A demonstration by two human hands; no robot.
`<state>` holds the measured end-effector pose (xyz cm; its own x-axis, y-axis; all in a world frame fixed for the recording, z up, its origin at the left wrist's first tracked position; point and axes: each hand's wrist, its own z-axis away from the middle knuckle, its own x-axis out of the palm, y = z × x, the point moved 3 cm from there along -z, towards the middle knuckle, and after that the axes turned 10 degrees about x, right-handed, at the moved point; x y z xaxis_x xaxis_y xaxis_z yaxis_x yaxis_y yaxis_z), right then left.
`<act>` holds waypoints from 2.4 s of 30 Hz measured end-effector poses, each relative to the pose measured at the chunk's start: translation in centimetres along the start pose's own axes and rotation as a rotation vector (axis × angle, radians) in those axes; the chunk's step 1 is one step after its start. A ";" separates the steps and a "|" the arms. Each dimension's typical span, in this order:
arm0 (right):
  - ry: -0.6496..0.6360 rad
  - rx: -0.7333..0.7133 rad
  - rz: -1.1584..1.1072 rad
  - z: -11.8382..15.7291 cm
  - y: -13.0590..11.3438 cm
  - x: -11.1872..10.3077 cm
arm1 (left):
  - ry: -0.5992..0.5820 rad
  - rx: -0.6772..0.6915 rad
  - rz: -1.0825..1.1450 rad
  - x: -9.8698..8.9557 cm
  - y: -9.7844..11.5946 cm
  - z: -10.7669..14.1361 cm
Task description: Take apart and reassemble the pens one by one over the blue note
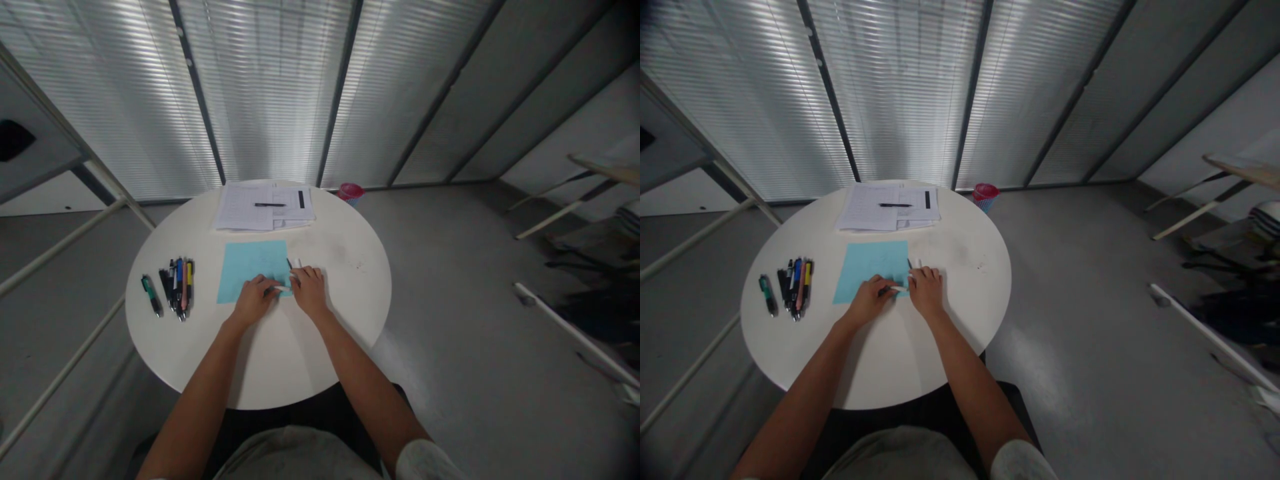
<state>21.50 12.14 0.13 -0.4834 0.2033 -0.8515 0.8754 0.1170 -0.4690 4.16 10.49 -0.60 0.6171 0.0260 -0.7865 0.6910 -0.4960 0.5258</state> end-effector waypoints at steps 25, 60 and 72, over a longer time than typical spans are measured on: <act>0.000 -0.049 0.262 0.6 -0.6 -0.6 | 0.379 -0.296 0.479 -1.9 -1.8 0.1; -0.081 -0.087 -0.679 -1.3 2.8 0.8 | 0.373 -0.351 0.648 -1.4 -0.7 -0.4; -0.012 0.352 -1.300 -1.7 3.0 0.1 | 0.369 -0.346 0.648 -1.1 -1.3 -0.1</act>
<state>24.10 14.19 -0.99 -0.9593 0.1279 0.2520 -0.2585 -0.0375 -0.9653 2.58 11.24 -0.35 0.9759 0.1397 -0.1676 0.1953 -0.2169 0.9565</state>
